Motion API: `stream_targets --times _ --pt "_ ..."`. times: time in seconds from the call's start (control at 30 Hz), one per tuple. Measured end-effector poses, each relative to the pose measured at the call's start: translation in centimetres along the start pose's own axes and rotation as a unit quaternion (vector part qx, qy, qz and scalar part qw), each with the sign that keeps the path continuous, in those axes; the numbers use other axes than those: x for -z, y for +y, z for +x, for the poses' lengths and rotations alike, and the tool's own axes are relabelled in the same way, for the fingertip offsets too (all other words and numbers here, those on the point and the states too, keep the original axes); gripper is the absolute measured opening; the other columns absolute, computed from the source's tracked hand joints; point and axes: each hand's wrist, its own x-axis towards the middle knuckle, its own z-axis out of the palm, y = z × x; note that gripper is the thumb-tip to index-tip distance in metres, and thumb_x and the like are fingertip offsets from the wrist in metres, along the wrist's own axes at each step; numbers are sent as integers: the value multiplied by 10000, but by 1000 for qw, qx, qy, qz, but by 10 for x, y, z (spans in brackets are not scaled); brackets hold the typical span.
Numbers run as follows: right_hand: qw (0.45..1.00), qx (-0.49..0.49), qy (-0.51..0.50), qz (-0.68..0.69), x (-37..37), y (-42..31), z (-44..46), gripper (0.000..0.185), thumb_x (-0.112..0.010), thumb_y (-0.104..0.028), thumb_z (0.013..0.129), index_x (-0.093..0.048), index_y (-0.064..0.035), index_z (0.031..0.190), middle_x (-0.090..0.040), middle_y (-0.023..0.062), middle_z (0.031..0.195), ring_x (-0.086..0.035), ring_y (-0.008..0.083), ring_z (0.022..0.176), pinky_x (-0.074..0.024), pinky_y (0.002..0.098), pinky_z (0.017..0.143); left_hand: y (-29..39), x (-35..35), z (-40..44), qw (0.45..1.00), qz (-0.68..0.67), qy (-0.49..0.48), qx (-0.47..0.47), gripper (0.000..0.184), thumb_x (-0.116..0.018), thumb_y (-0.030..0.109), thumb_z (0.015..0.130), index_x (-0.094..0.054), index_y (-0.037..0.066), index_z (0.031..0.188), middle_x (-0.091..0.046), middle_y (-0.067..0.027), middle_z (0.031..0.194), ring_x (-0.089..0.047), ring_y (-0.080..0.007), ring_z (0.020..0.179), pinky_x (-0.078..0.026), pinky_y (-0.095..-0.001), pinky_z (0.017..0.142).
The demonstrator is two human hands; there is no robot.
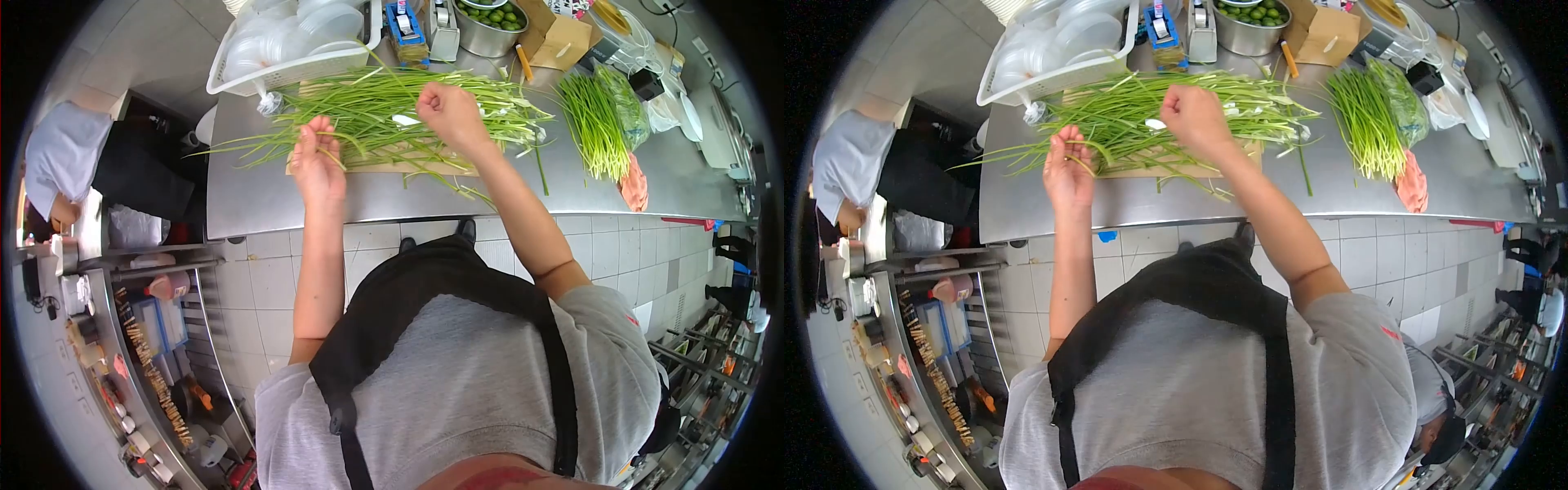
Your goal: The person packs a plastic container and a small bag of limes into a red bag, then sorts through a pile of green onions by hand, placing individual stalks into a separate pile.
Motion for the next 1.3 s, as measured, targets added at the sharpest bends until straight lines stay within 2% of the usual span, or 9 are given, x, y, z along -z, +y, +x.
stream_targets --times 0.13,0.47,0.53,0.63,0.73,0.8,1.1,1.23,1.3 --pt "999 -28 -7 16 3 2 2 88 -605 -103 703 -574 -22 716 -584 38 619 -542 112 570 -452 258 574 10 -1 7 999 -35 -7 11 247 -504 171 879 -539 -35 1010 -576 -151 1021 -528 -246 1011 -438 -341 883" --pt "990 7 -85 115 -19 -23 -10 67 -603 -92 685 -579 -30 694 -584 96 596 -573 203 536 -452 308 530 2 -16 6 993 -66 -47 80 325 -431 147 907 -424 -114 1101 -467 -252 1154 -455 -340 1110 -383 -402 976" --pt "988 22 -91 119 -23 -25 -12 60 -603 -86 678 -577 -33 689 -581 103 594 -574 218 533 -452 316 525 -1 -20 5 992 -72 -54 88 332 -430 151 908 -415 -107 1116 -462 -248 1163 -445 -338 1122 -376 -407 980" --pt "991 45 -103 79 -25 -29 -14 76 -601 -76 713 -569 -8 708 -564 53 574 -520 104 513 -419 257 498 -2 -26 5 990 -89 -60 96 329 -441 158 905 -422 -90 1120 -481 -237 1141 -463 -330 1102 -392 -408 956" --pt "992 48 -97 72 -25 -31 -15 74 -599 -75 703 -569 -7 705 -569 76 575 -536 129 511 -422 267 498 -4 -27 8 989 -103 -60 93 316 -455 160 900 -440 -76 1109 -508 -226 1105 -496 -322 1063 -417 -409 925" --pt "993 49 -84 74 -26 -30 -15 42 -589 -79 660 -566 -45 653 -573 112 582 -574 265 538 -448 352 520 -4 -27 8 988 -107 -61 91 313 -456 161 899 -443 -72 1108 -512 -221 1101 -501 -318 1055 -419 -413 923" --pt "993 57 -72 72 -30 -30 -20 41 -575 -79 669 -570 -41 654 -583 126 596 -579 289 557 -464 370 538 -8 -19 9 990 -79 -81 81 291 -495 159 879 -484 -48 1083 -550 -169 1033 -539 -266 968 -434 -389 885" --pt "978 97 -113 -147 -17 -27 -27 55 -606 -94 700 -605 -40 707 -607 144 695 -586 310 634 -463 387 581 3 15 19 993 26 94 -72 222 -508 138 868 -550 -13 1025 -565 -92 950 -525 -178 832 -431 -317 796" --pt "982 122 -88 -118 1 -11 -19 60 -591 -111 707 -620 -61 723 -609 135 683 -595 305 648 -473 393 604 14 35 21 986 77 93 -114 218 -492 132 879 -552 -24 1019 -561 -73 946 -510 -137 828 -424 -287 777"
